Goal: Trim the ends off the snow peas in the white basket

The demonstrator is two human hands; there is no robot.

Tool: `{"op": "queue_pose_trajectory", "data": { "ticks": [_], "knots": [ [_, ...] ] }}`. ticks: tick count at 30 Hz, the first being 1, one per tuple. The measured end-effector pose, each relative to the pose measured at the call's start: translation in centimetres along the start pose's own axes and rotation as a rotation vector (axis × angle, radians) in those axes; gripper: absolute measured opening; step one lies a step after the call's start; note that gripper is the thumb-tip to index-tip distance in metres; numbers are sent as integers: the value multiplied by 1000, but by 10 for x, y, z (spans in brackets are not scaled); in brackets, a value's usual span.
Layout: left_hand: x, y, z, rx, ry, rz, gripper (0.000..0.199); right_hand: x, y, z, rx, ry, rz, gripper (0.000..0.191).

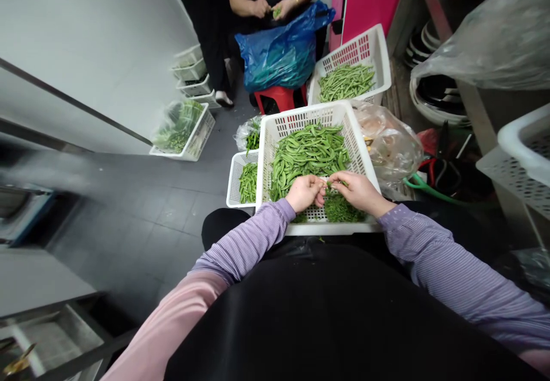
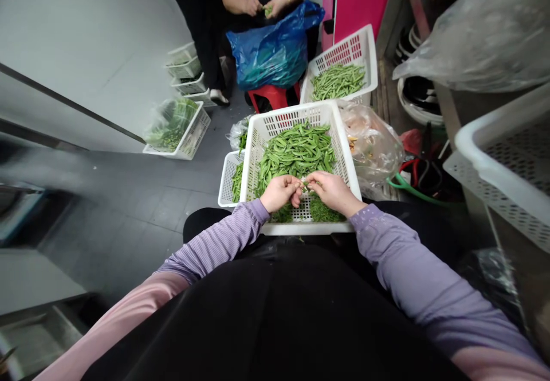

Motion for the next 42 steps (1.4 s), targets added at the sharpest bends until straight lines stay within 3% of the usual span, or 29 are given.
{"op": "queue_pose_trajectory", "data": {
  "ticks": [3,5,7,9,11,13,15,17,21,23,26,29,32,36,38,40,42],
  "knots": [
    [0,-19,4,129,-20,29,13,9,8,-1,-159,139,342,12],
    [0,-42,4,303,-67,178,16,13,15,-1,-253,218,572,19],
    [2,-55,3,371,-97,344,15,17,20,-1,-303,271,732,24],
    [4,-50,6,232,-80,486,34,18,22,0,-328,294,817,28],
    [4,-30,8,1,-30,582,51,17,22,1,-353,283,842,32],
    [1,-9,10,-139,-25,615,47,13,22,2,-375,241,826,33],
    [-4,5,13,-158,-92,625,31,9,22,2,-388,187,778,32],
    [-7,13,15,-153,-140,689,28,9,23,1,-401,150,665,26],
    [-5,23,13,-239,-90,937,24,28,17,-1,-285,230,75,19],
    [-5,27,11,-281,-108,1032,21,27,7,0,-129,136,-144,21],
    [-7,36,10,-354,-101,1064,20,13,-1,2,-12,-82,-140,14],
    [-11,40,16,-456,5,941,23,16,4,4,-138,30,77,7],
    [-11,11,31,-341,59,868,27,34,21,2,-342,318,468,16],
    [-15,-59,52,-12,-177,1156,24,61,46,-2,-457,639,1000,23],
    [-18,-73,64,-38,-140,1218,31,66,52,0,-499,649,1147,21],
    [-27,-76,79,-64,-103,1174,30,62,53,4,-528,565,1190,14],
    [-41,-79,94,14,-162,1121,32,55,50,8,-535,476,1157,10]
  ]
}}
Point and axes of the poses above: each hand's wrist, its own z-axis towards the middle knuckle, its own x-axis out of the back of the hand, y = z × x, the point moved 5 cm from there along z, towards the middle knuckle, and after that the axes turned 2 degrees about -y, right-handed, at the moved point
